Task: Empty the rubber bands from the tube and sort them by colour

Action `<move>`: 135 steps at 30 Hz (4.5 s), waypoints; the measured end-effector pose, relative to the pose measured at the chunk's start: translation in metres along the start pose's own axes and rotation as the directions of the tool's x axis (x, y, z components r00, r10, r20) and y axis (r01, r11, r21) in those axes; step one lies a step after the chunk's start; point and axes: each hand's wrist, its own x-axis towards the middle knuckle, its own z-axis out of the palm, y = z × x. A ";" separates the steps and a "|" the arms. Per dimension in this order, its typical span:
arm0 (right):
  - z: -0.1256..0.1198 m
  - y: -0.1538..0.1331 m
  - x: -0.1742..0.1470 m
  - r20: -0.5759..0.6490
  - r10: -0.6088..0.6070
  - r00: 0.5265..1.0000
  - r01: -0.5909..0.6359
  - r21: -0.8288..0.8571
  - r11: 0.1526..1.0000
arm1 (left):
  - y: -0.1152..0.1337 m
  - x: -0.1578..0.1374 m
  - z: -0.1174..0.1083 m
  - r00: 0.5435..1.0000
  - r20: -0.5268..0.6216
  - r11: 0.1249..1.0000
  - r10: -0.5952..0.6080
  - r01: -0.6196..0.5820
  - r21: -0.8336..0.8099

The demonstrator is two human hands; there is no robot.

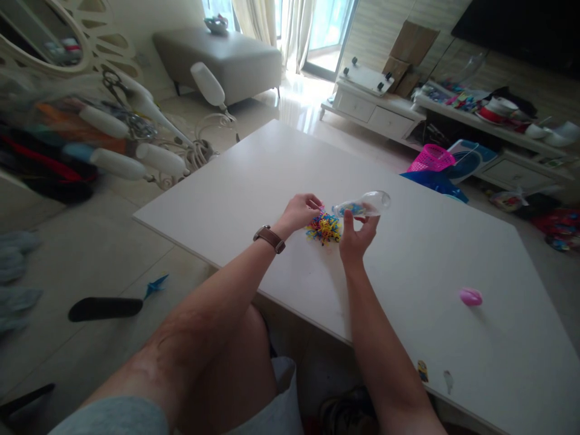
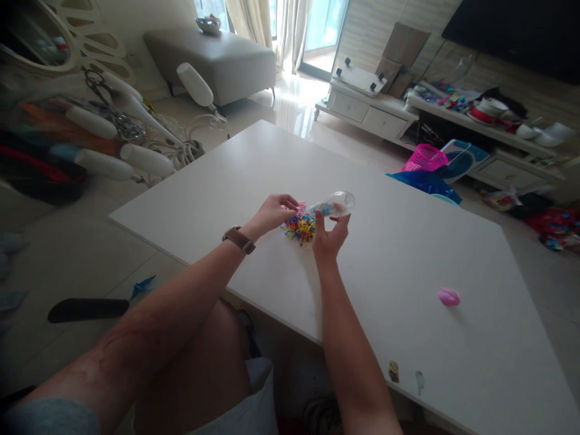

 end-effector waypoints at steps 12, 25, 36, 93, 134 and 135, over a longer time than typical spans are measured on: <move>0.003 0.007 -0.003 0.042 -0.024 0.999 0.026 -0.035 0.999 | -0.010 0.006 0.005 0.980 0.155 0.992 0.124 -0.126 -0.001; 0.005 0.001 -0.005 0.055 0.000 0.999 -0.002 0.044 0.999 | -0.003 -0.002 0.008 0.949 0.186 0.963 0.253 -0.265 0.043; 0.003 0.002 -0.001 -0.038 -0.009 0.999 0.010 0.028 1.000 | 0.000 -0.002 0.009 0.963 0.124 0.960 0.241 -0.255 0.119; -0.005 0.037 0.015 -0.184 0.295 0.938 -0.256 0.206 0.944 | -0.027 0.006 0.030 0.896 0.270 0.747 0.354 -0.444 0.495; -0.003 0.030 0.017 -0.117 0.395 0.911 -0.340 0.330 0.881 | -0.024 -0.008 -0.022 0.908 0.419 0.656 0.019 -0.327 0.680; -0.003 0.030 0.017 -0.116 0.398 0.910 -0.343 0.329 0.880 | -0.029 -0.007 -0.018 0.910 0.413 0.643 0.033 -0.336 0.688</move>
